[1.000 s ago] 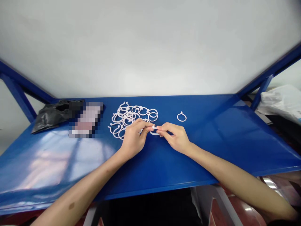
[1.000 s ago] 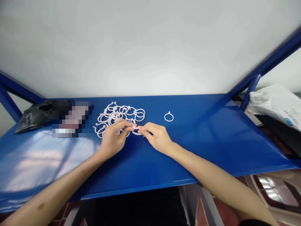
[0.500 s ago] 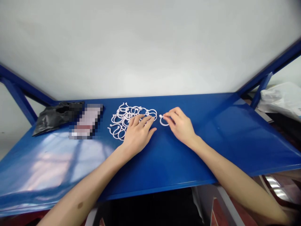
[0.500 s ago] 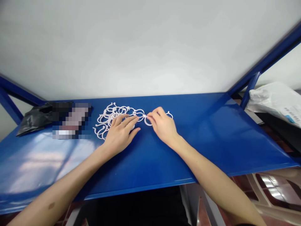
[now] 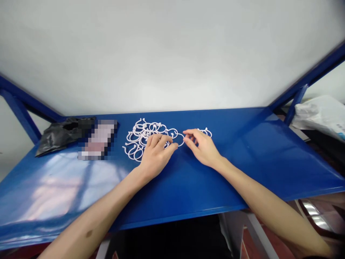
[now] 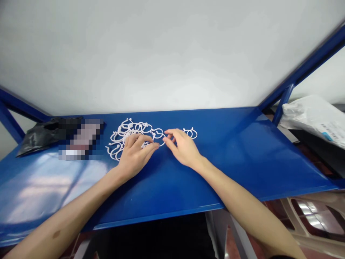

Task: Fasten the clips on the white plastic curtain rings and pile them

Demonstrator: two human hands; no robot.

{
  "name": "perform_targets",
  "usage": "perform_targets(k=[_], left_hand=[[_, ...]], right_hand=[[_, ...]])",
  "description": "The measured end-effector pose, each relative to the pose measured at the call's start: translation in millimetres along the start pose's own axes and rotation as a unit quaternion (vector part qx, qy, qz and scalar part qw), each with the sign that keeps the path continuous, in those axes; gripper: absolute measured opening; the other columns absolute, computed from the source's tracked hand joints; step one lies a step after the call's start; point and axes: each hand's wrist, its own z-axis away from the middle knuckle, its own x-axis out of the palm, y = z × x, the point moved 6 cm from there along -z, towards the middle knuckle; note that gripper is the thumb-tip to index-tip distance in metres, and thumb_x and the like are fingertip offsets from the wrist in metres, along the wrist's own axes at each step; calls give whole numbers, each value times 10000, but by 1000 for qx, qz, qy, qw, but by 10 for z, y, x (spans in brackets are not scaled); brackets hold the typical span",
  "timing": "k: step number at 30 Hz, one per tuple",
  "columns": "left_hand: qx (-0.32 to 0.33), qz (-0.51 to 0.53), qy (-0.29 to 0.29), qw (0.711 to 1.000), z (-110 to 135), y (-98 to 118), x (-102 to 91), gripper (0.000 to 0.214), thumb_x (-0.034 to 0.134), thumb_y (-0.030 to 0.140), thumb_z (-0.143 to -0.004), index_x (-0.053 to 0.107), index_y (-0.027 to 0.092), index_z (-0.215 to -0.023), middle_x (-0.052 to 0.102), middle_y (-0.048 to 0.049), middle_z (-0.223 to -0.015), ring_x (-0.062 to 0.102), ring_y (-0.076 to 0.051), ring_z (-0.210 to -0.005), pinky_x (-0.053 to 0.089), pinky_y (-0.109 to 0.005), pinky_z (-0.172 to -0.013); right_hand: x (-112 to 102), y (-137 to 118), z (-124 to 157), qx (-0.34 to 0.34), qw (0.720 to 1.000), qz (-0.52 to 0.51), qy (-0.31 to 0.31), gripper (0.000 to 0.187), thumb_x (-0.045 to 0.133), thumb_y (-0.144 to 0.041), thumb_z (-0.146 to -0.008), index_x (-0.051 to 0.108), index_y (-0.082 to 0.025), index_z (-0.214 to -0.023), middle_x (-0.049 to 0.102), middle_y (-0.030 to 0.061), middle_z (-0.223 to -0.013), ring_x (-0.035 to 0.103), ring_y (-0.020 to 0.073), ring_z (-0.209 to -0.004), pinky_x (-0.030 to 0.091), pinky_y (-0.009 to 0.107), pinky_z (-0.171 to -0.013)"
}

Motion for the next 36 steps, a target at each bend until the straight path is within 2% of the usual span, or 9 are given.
perform_targets(k=[4, 9, 11, 16, 20, 24, 31, 33, 36], left_hand=[[25, 20, 18, 999, 12, 50, -51, 214, 630, 129, -932, 696, 300, -1042, 687, -27, -938, 544, -204, -896, 418, -365, -820], [-124, 111, 13, 986, -3, -127, -41, 196, 633, 261, -955, 623, 220, -1146, 715, -48, -988, 578, -220, -953, 465, -373, -872], [-163, 146, -5, 976, 3, -169, -19, 155, 604, 272, -973, 640, 217, -1114, 717, -36, -961, 590, -212, -946, 477, -368, -875], [-188, 211, -40, 959, 21, -159, 24, 165, 555, 243, -997, 689, 198, -910, 664, -26, -876, 615, -166, -860, 502, -293, -765], [-161, 206, -16, 965, 30, -129, 11, 148, 572, 198, -981, 690, 191, -893, 637, -27, -864, 613, -155, -828, 510, -283, -735], [-111, 172, 10, 979, 52, -97, -10, 160, 547, 158, -981, 675, 181, -887, 640, -39, -858, 614, -169, -853, 520, -294, -734], [-98, 127, -31, 987, 15, -122, 52, 199, 498, 202, -1009, 679, 176, -931, 681, -56, -854, 609, -190, -866, 539, -316, -753], [-93, 88, -59, 990, -12, -113, 108, 207, 520, 273, -1011, 697, 167, -1033, 730, -87, -948, 614, -241, -966, 544, -391, -841], [-76, 8, -103, 992, -11, -72, 215, 342, 550, 341, -996, 655, 155, -1264, 702, -135, -1249, 560, -339, -1206, 483, -521, -1000]], right_hand=[[74, -121, 61, 23, 991, -132, 12, 185, 540, -282, -1005, 582, -213, -1171, 691, -6, -836, 692, 139, -744, 549, 275, -683], [15, -69, 74, 41, 983, -175, 48, 184, 555, -273, -996, 598, -223, -1168, 694, -21, -806, 709, 126, -722, 550, 253, -669], [16, -93, 78, 27, 985, -163, 39, 199, 552, -266, -998, 619, -226, -1181, 712, -8, -844, 720, 127, -750, 557, 250, -678], [84, -192, 110, -17, 990, -138, 2, 162, 561, -244, -999, 670, -221, -1118, 745, 14, -915, 717, 128, -761, 577, 246, -677], [107, -228, 123, -49, 987, -151, -2, 97, 584, -231, -997, 677, -206, -1006, 751, 17, -934, 716, 126, -773, 583, 244, -703], [111, -275, 149, -88, 987, -132, -22, 117, 558, -216, -1012, 674, -205, -1009, 747, 25, -924, 721, 138, -811, 584, 259, -734], [113, -313, 134, -126, 987, -90, -29, 154, 523, -207, -1027, 652, -211, -1109, 737, 39, -989, 714, 152, -889, 591, 285, -801], [76, -268, 81, -120, 992, -37, -8, 182, 495, -211, -1034, 649, -210, -1130, 706, 67, -1046, 700, 168, -925, 587, 309, -812], [-41, -71, -14, -57, 995, 73, 30, 204, 481, -230, -1029, 664, -187, -1108, 650, 108, -1104, 679, 180, -845, 576, 321, -717]])
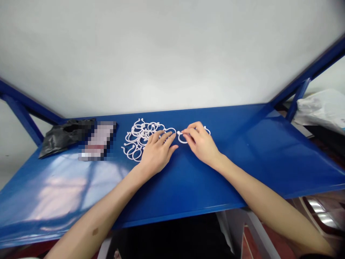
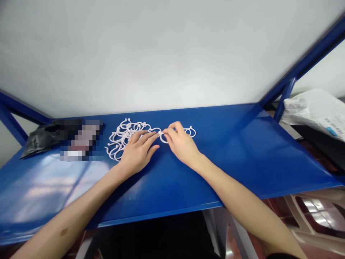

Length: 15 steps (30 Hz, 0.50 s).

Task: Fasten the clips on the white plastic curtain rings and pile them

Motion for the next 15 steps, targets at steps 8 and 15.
perform_targets(k=[8, 15], left_hand=[[70, -43, -13, 997, 67, 35, 104, 257, 571, 162, -963, 699, 178, -1185, 750, -86, -1114, 588, -313, -1171, 449, -520, -1062], [217, 4, 14, 976, 60, 297, -67, 220, 498, 95, -987, 699, 179, -1010, 742, -36, -959, 607, -210, -1004, 477, -398, -1020]], right_hand=[[-137, 647, -28, 150, 980, 128, -15, 148, 592, -222, -939, 682, -200, -1054, 663, 80, -961, 618, 267, -961, 542, 398, -778], [-114, 401, -50, 85, 994, 70, -8, 181, 565, -317, -982, 689, -200, -1044, 678, 100, -1009, 594, 262, -978, 517, 424, -876]])
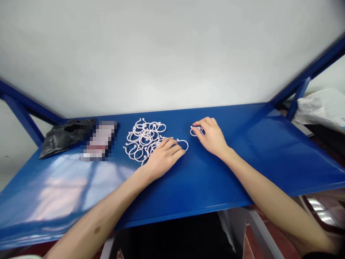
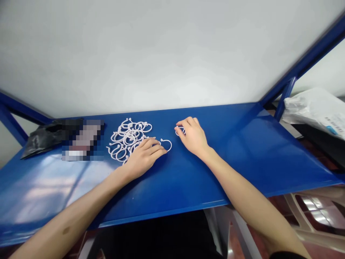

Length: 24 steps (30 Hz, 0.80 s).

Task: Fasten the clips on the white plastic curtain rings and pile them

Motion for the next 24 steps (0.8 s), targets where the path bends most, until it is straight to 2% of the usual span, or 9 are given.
perform_targets(k=[4, 6, 10, 13, 16, 20, 24], left_hand=[[28, -28, 38, 999, -31, 66, -136, 190, 512, 111, -990, 688, 181, -985, 744, -33, -973, 604, -199, -981, 478, -371, -982], [27, -34, 54, 998, -19, 60, -174, 186, 526, 93, -977, 682, 193, -992, 748, -22, -988, 607, -193, -961, 474, -372, -980], [-14, -5, 76, 997, 7, 8, -202, 190, 579, 81, -940, 653, 201, -1067, 742, -30, -1057, 610, -198, -981, 484, -371, -951], [-122, 30, 122, 985, 32, -106, -246, 184, 634, 159, -929, 628, 177, -1112, 713, -83, -1070, 611, -214, -970, 506, -369, -869], [-221, 59, 117, 966, 72, -216, -219, 115, 610, 241, -959, 631, 176, -1052, 704, -84, -991, 606, -220, -914, 503, -382, -831], [-263, 138, 64, 953, 117, -269, -111, 124, 531, 253, -1007, 638, 195, -982, 697, -32, -884, 610, -174, -814, 500, -312, -738], [-272, 181, 72, 943, 160, -263, -107, 132, 551, 211, -993, 654, 201, -912, 655, -11, -830, 615, -140, -773, 505, -260, -702]], right_hand=[[174, -273, 98, -21, 981, -145, -126, 198, 554, -360, -1003, 671, -212, -1062, 727, 36, -956, 642, 170, -771, 513, 325, -745], [226, -325, 139, -2, 972, -185, -147, 187, 533, -331, -1011, 659, -207, -1071, 734, 15, -901, 642, 144, -697, 496, 294, -680], [196, -321, 151, 22, 966, -238, -98, 181, 514, -315, -1016, 644, -203, -1072, 711, -14, -771, 646, 127, -638, 497, 268, -651], [135, -341, 161, 9, 969, -239, -56, 173, 525, -317, -1014, 646, -207, -1071, 704, -16, -760, 650, 125, -635, 503, 259, -638], [99, -421, 207, -23, 974, -225, -31, 175, 538, -303, -1010, 629, -204, -1122, 699, -20, -760, 654, 121, -638, 515, 251, -640], [106, -517, 269, -57, 976, -209, -34, 140, 544, -312, -1013, 618, -209, -1073, 726, -2, -816, 667, 120, -651, 523, 237, -617], [79, -603, 293, -114, 974, -191, -38, 153, 526, -280, -1030, 642, -213, -955, 745, 19, -865, 709, 140, -754, 550, 251, -680]])
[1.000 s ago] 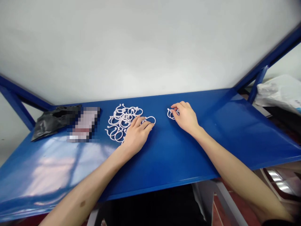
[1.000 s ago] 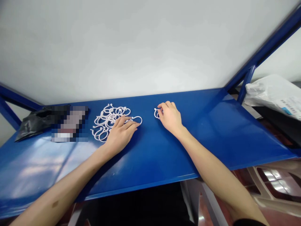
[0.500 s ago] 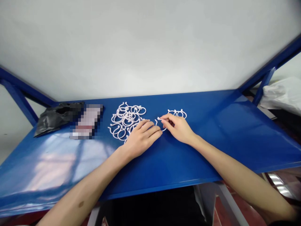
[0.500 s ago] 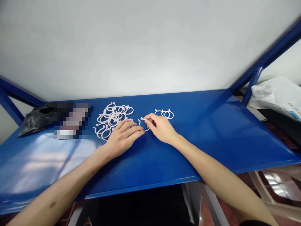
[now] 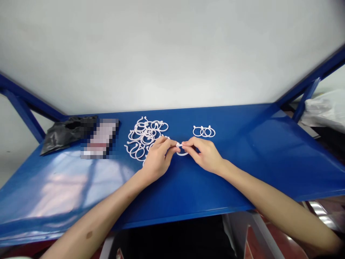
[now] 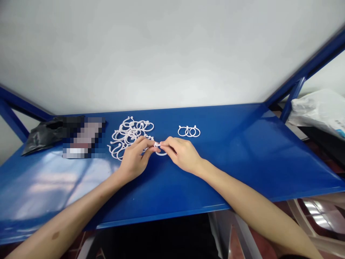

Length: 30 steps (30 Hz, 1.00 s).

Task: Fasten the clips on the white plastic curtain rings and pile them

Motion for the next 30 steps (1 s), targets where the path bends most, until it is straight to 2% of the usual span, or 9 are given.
perform_targets(k=[5, 11, 15, 20, 30], left_hand=[[37, 5, 47, 998, 36, 66, -83, 169, 533, 106, -971, 673, 197, -952, 660, -21, -864, 646, -129, -798, 527, -244, -704], [49, -2, 87, 995, 47, 131, -160, 132, 585, 119, -959, 680, 209, -938, 674, -16, -854, 653, -125, -793, 527, -239, -679], [45, -16, 95, 994, 45, 150, -163, 87, 605, 151, -957, 669, 204, -932, 677, -20, -851, 658, -134, -790, 529, -246, -673], [34, -16, 94, 995, 41, 134, -160, 91, 595, 143, -958, 666, 191, -925, 677, -19, -840, 656, -128, -764, 535, -244, -674], [78, -32, 82, 993, 90, 168, -95, 151, 549, 90, -950, 665, 183, -923, 685, -41, -852, 648, -147, -802, 546, -276, -720]], right_hand=[[-5, -145, 25, -63, 998, -11, 10, 113, 568, -232, -1010, 658, -196, -953, 750, 37, -864, 706, 152, -770, 566, 267, -696], [-29, -176, 25, -39, 998, -16, 51, 116, 571, -240, -1011, 681, -225, -979, 763, 17, -884, 720, 147, -787, 590, 278, -717], [-31, -146, 11, -22, 998, -21, 54, 119, 576, -244, -1010, 686, -227, -968, 765, 11, -878, 728, 147, -795, 591, 277, -723], [11, -130, 23, -33, 998, -5, 45, 129, 570, -249, -1012, 687, -217, -969, 765, 24, -873, 723, 157, -798, 590, 287, -724], [26, -224, 60, -112, 993, 35, 0, 198, 499, -186, -1032, 689, -204, -982, 757, 35, -865, 692, 150, -771, 578, 280, -707]])
